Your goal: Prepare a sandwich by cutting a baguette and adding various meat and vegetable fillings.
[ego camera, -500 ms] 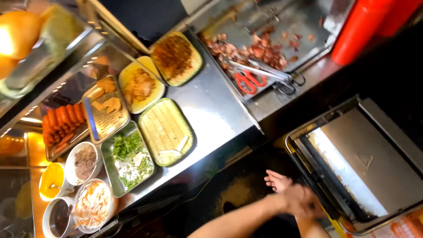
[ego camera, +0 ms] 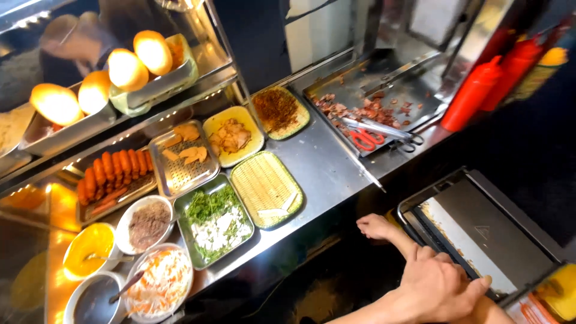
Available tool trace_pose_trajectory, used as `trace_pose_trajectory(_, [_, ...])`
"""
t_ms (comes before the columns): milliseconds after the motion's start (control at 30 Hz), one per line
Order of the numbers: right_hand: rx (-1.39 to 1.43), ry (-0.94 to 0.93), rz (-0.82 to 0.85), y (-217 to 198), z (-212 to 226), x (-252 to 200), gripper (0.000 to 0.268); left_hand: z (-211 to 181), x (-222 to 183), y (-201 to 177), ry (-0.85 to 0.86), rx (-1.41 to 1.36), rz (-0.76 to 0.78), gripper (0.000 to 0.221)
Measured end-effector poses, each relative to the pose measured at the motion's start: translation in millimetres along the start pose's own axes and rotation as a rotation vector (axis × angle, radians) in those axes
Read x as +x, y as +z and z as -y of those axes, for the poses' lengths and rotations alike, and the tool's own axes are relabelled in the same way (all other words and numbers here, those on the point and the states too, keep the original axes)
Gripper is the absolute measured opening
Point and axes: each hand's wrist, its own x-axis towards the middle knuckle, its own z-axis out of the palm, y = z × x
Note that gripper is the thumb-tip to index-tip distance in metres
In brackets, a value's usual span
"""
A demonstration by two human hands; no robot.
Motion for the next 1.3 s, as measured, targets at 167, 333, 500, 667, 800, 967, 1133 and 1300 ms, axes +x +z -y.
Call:
trace_pose_trajectory(167, [-0.508, -0.183, -0.184, -14, 66, -35, 0.035, -25, -27, -55, 0.112, -0.227, 0.000, 0.075])
trace_pose_trajectory(333, [-0.657, -0.187, -0.124, -20, 88, -34, 0.038, -25, -38, -87, 0.002, -0.054, -0.110, 0.065])
trace_pose_trajectory(500, [-0.711, -0.144, -0.130, -25, 117, -39, 0.038, -40, -66, -129, 0.157, -0.421, 0.040, 0.058])
trace_pose_trajectory(667, [-0.777, -0.205, -0.080, -28, 138, -28, 0.038, -34, -68, -140, 0.138, -0.197, -0.195, 0.054])
trace_pose_trajectory(800, [-0.852, -0.304, -0.100, -30, 162, -29, 0.034, -23, -74, -138, 0.061, -0.137, -0.252, 0.053])
trace_pose_trajectory(967, [-0.802, -0.090, -0.147, -21, 205, -57, 0.029, -27, -92, -157, 0.169, -0.396, -0.112, 0.057])
trace_pose_trajectory(1133, [-0.810, -0.155, -0.195, -19, 221, -47, 0.028, -11, -90, -150, 0.181, -0.241, -0.301, 0.058])
trace_pose_trajectory(1300, [-0.725, -0.190, -0.305, -10, 246, -55, 0.029, -9, -101, -145, 0.161, -0.281, -0.260, 0.064])
